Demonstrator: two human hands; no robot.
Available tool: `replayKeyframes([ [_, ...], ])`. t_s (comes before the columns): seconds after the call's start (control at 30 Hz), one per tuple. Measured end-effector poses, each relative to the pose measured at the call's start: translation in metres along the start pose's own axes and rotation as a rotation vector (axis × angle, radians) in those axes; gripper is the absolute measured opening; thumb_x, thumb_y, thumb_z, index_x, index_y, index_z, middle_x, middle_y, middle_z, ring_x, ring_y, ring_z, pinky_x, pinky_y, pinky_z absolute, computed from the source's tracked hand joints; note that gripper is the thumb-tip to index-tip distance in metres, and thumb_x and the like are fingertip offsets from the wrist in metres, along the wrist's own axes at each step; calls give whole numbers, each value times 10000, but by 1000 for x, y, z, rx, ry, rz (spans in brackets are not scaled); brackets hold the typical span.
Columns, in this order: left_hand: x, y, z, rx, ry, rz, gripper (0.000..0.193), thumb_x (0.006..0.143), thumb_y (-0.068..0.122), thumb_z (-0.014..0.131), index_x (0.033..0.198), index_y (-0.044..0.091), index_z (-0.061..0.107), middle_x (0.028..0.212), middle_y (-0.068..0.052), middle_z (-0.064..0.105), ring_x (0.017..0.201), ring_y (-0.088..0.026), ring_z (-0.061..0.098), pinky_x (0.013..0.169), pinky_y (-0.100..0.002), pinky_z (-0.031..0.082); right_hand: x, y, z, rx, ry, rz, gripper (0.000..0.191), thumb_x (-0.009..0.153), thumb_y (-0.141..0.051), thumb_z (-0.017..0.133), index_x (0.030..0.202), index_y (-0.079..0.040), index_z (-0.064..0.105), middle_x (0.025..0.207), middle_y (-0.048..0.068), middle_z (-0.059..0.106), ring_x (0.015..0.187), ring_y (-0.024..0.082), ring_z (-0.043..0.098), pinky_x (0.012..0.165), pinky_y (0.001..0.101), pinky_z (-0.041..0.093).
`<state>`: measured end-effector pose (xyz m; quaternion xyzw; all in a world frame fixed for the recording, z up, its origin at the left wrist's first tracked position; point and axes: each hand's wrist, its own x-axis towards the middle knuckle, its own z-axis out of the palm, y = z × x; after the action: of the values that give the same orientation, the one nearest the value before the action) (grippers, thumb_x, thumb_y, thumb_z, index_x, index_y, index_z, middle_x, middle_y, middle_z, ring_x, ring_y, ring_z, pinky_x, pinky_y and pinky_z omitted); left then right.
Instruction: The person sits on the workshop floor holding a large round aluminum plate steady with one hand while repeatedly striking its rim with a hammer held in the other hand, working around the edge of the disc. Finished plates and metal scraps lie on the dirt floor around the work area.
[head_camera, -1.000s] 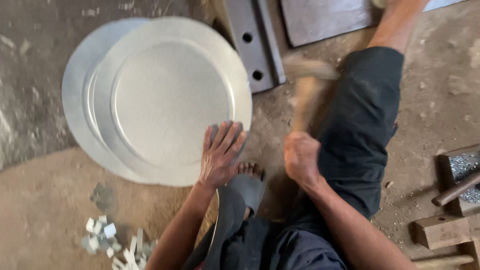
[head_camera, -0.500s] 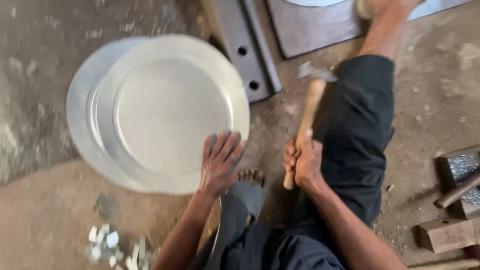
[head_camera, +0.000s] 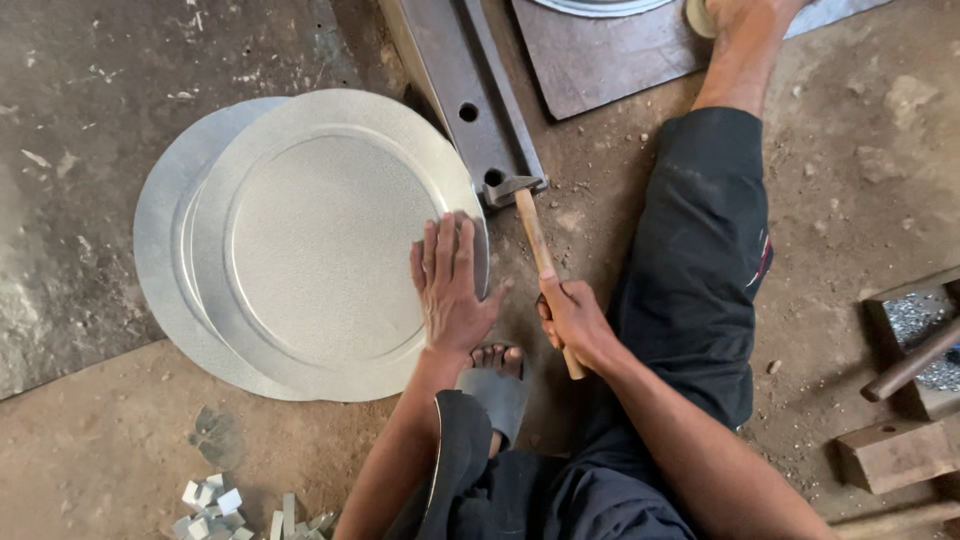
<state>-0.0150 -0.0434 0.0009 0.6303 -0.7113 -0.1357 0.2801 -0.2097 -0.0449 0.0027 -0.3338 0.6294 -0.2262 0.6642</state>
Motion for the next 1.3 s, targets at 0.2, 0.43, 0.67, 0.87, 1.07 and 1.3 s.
replayKeyframes([
  [0.2, -1, 8, 9, 68, 62, -30, 853, 774, 53, 687, 1580, 92, 410, 1663, -119, 383, 1571, -351, 310, 1293, -603, 124, -45, -12, -3, -176, 250, -770, 445, 1110, -190, 441, 704, -28, 520, 651, 41, 517, 562, 114, 485, 497, 291, 382],
  [0.43, -3, 7, 8, 82, 80, -1, 853, 748, 27, 661, 1565, 93, 424, 1656, -120, 390, 1566, -363, 321, 1283, -615, 121, -22, -3, -1, -233, 194, -641, 459, 1098, -222, 487, 683, -39, 560, 659, 69, 559, 587, 78, 442, 492, 303, 361],
  [0.67, -2, 9, 3, 57, 58, -7, 857, 728, 25, 660, 1554, 101, 442, 1638, -122, 416, 1551, -366, 337, 1281, -598, 135, -19, -2, 0, -45, -33, 3, 569, 1061, -398, 461, 679, 18, 530, 540, 66, 480, 399, 148, 452, 388, 321, 368],
  [0.87, -7, 7, 1, 56, 10, -40, 850, 742, 39, 678, 1556, 112, 443, 1643, -98, 413, 1557, -343, 338, 1288, -587, 149, -11, 5, -8, 682, 55, -104, 519, 1061, -483, 393, 789, -71, 552, 628, -6, 509, 457, 91, 449, 401, 287, 387],
  [1.07, -13, 8, -2, 79, 51, 56, 818, 768, 65, 692, 1547, 116, 451, 1631, -94, 408, 1536, -345, 342, 1266, -609, 161, -27, 9, -9, -140, 153, -605, 503, 1113, -305, 464, 692, -45, 556, 581, 18, 537, 463, 125, 527, 426, 294, 405],
  [1.3, -17, 9, -4, 104, 39, 61, 837, 758, 44, 729, 1546, 136, 463, 1625, -80, 432, 1543, -334, 353, 1275, -602, 180, -15, 7, -9, -467, 245, -616, 528, 1121, -298, 473, 669, -38, 554, 541, 73, 477, 461, 158, 464, 471, 329, 347],
])
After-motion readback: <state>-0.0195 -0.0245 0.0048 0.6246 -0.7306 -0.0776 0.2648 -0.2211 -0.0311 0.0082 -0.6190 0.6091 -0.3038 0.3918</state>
